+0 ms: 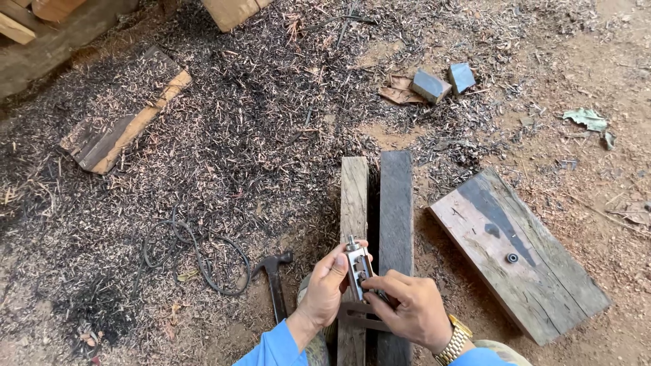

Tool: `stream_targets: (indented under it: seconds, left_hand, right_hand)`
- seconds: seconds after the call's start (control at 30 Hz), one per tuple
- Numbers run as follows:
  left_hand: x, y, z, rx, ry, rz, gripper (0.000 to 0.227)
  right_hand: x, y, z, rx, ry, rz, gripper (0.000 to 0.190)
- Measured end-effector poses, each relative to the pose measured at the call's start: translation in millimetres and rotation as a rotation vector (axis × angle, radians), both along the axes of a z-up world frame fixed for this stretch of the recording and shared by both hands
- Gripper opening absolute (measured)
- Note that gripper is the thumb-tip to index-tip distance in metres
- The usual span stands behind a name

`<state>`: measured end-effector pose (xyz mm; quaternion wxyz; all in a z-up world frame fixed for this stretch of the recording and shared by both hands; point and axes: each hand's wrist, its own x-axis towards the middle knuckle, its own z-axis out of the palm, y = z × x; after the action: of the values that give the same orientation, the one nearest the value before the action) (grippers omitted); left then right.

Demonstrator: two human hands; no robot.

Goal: Assembling two large wooden blocks using a metal bracket, a bolt, and a hammer on a workshop floor.

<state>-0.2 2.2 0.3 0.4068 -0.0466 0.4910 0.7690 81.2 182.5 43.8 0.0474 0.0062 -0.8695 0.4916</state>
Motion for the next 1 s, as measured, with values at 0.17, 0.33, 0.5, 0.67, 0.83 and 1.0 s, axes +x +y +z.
stream_targets:
  seconds: [0.17, 0.33, 0.5, 0.67, 0.83, 1.0]
  left_hand:
    - [0, 1, 2, -0.033, -0.006, 0.009, 0.055]
    - [2, 2, 1, -0.029, 0.057, 0.011, 0.054]
    - [0, 3, 8, -0.082, 0.051, -0.029, 0.053]
    - [1, 3, 5, -0.055, 0.068, -0.008, 0.053]
    - [0, 4, 10, -0.070, 0.086, 0.011, 0.052]
    - [4, 2, 5, -0.077, 0.126, -0.001, 0.051]
  right_hand:
    - [-3, 0, 3, 0.007, -0.050, -0.030, 0.022]
    - [-2, 1, -1, -0.002, -0.001, -0.011, 0.018]
    - [-4, 4, 7, -0.002, -0.115, -0.031, 0.021]
    - [-1, 2, -1, 0.021, -0.024, -0.029, 0.017]
    - [-5, 2, 7, 0.032, -0.059, -0.048, 0.021]
    - [1, 3, -12, 0.063, 0.042, -0.042, 0.015]
